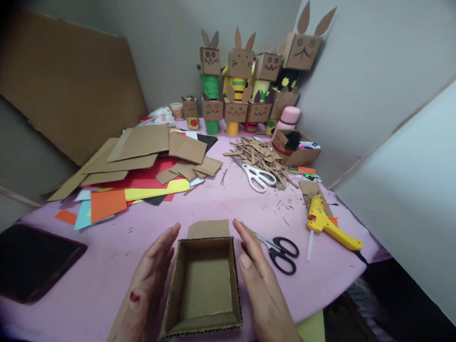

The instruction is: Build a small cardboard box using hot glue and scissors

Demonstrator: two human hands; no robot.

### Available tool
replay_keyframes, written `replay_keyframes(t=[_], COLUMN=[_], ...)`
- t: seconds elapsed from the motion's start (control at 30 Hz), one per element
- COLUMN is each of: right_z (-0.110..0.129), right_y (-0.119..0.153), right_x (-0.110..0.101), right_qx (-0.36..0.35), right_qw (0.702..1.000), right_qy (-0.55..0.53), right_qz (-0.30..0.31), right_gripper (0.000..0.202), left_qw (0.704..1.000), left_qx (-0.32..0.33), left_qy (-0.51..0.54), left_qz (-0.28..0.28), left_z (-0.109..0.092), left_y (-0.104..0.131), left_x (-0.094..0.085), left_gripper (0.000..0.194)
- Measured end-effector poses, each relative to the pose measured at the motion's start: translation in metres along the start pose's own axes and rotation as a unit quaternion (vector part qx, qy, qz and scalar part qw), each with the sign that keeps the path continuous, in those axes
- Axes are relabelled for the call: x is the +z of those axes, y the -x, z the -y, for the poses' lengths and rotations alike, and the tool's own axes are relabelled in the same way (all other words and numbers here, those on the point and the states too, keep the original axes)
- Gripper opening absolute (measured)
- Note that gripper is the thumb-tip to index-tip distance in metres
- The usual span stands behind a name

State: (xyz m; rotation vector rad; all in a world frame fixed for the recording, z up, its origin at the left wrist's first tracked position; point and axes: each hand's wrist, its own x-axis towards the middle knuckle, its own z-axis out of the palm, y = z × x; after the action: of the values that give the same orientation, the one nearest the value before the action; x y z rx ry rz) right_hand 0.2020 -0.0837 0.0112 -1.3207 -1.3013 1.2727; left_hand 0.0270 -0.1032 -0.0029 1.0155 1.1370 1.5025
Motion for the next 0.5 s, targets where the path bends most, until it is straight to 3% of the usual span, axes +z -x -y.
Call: replay_keyframes(t=[0.1,0.23,0.37,0.5], right_z=[0.002,-0.003,-0.018,-0.023], right_y=[-0.005,-0.011,-0.008,0.001], right_x=[-0.014,-0.047,-0.076,-0.073], right_qx=[-0.002,-0.073,-0.092,-0.083], right_qw=[0.998,0.971,0.936,0.947], right_qy=[0.060,0.206,0.328,0.306], right_qz=[-0.030,-0.099,-0.086,-0.054], right_gripper=[0.040,0.037,0.034,0.034], left_qw=[0.999,0.997,0.993,0.994], left_qx=[0.001,-0.035,-0.063,-0.055], left_qy=[0.019,0.008,-0.019,0.006], left_qz=[0.033,0.076,0.094,0.094], left_z=[-0.003,-0.010,-0.011,-0.009], left_y=[0.004,0.008,0.010,0.012], left_x=[0.001,0.002,-0.001,-0.001], left_gripper=[0.081,0.083,0.081,0.091])
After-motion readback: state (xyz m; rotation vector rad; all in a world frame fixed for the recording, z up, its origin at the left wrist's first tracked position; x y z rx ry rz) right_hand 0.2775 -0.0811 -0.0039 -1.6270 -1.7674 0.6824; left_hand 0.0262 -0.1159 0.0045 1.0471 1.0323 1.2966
